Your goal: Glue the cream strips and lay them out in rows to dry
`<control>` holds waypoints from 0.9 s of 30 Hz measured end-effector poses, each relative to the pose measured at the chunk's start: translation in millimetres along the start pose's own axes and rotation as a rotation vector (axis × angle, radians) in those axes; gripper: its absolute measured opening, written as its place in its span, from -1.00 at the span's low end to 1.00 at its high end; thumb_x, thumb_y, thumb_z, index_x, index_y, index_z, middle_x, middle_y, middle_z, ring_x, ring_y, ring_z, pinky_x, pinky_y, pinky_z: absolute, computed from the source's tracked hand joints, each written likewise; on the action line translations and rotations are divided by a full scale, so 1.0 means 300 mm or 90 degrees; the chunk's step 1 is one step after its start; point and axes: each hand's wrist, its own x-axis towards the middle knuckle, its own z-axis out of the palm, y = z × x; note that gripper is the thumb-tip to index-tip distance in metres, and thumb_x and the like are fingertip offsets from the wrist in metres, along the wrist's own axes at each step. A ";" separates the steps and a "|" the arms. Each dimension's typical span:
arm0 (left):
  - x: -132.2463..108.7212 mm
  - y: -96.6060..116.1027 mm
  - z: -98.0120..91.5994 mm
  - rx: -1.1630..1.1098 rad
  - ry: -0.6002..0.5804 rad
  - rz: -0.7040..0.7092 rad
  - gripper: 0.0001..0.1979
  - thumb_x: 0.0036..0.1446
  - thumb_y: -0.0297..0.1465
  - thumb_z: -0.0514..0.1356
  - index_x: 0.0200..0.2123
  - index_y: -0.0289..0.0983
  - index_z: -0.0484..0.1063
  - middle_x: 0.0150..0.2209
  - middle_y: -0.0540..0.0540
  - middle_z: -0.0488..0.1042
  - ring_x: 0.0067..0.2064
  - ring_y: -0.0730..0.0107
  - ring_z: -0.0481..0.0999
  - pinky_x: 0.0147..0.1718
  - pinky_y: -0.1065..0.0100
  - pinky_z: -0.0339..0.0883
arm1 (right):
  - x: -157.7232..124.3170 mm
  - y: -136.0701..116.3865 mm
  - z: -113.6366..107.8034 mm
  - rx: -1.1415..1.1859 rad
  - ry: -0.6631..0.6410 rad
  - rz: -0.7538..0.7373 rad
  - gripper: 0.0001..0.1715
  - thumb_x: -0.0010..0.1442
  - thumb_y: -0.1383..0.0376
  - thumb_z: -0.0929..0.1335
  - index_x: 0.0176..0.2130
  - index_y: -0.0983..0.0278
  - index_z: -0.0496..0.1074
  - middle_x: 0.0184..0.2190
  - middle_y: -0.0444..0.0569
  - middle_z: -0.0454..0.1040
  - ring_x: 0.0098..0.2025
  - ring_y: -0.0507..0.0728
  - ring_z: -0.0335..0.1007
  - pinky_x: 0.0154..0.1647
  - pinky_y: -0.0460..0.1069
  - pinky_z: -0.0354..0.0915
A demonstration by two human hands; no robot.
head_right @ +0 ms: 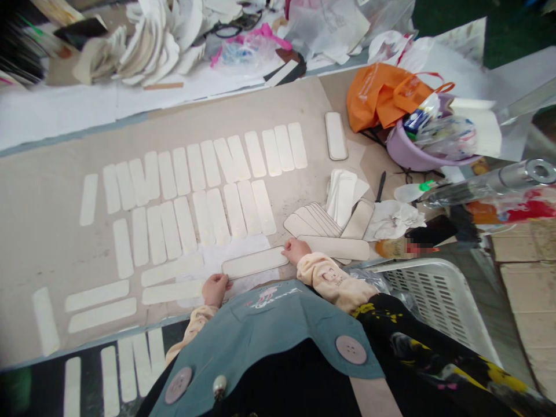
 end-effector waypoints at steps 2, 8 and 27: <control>0.002 -0.003 0.002 -0.010 -0.003 -0.001 -0.77 -0.02 -0.25 0.08 -0.36 -0.26 0.41 -0.54 -0.06 0.54 -0.42 0.31 0.56 -0.39 0.38 0.36 | 0.001 -0.003 0.001 -0.005 0.001 -0.001 -0.79 -0.07 0.26 0.47 -0.36 0.23 0.45 -0.45 -0.15 0.48 -0.41 0.03 0.35 -0.42 -0.12 0.18; 0.021 -0.020 0.005 -0.027 0.001 -0.008 -0.76 -0.04 -0.26 0.11 -0.37 -0.29 0.44 -0.59 -0.06 0.52 -0.44 0.29 0.56 -0.37 0.37 0.38 | 0.003 -0.008 0.007 -0.022 0.006 0.002 -0.84 -0.05 0.27 0.45 -0.41 0.25 0.42 -0.45 -0.14 0.47 -0.37 0.05 0.36 -0.36 -0.10 0.18; 0.049 -0.045 0.010 -0.026 -0.006 0.008 -0.82 -0.05 -0.31 0.12 -0.43 -0.28 0.44 -0.57 -0.06 0.53 -0.42 0.34 0.56 -0.39 0.41 0.37 | 0.000 -0.020 0.012 -0.049 0.007 0.011 -0.84 -0.03 0.26 0.45 -0.41 0.25 0.40 -0.45 -0.16 0.47 -0.35 0.06 0.38 -0.34 -0.09 0.19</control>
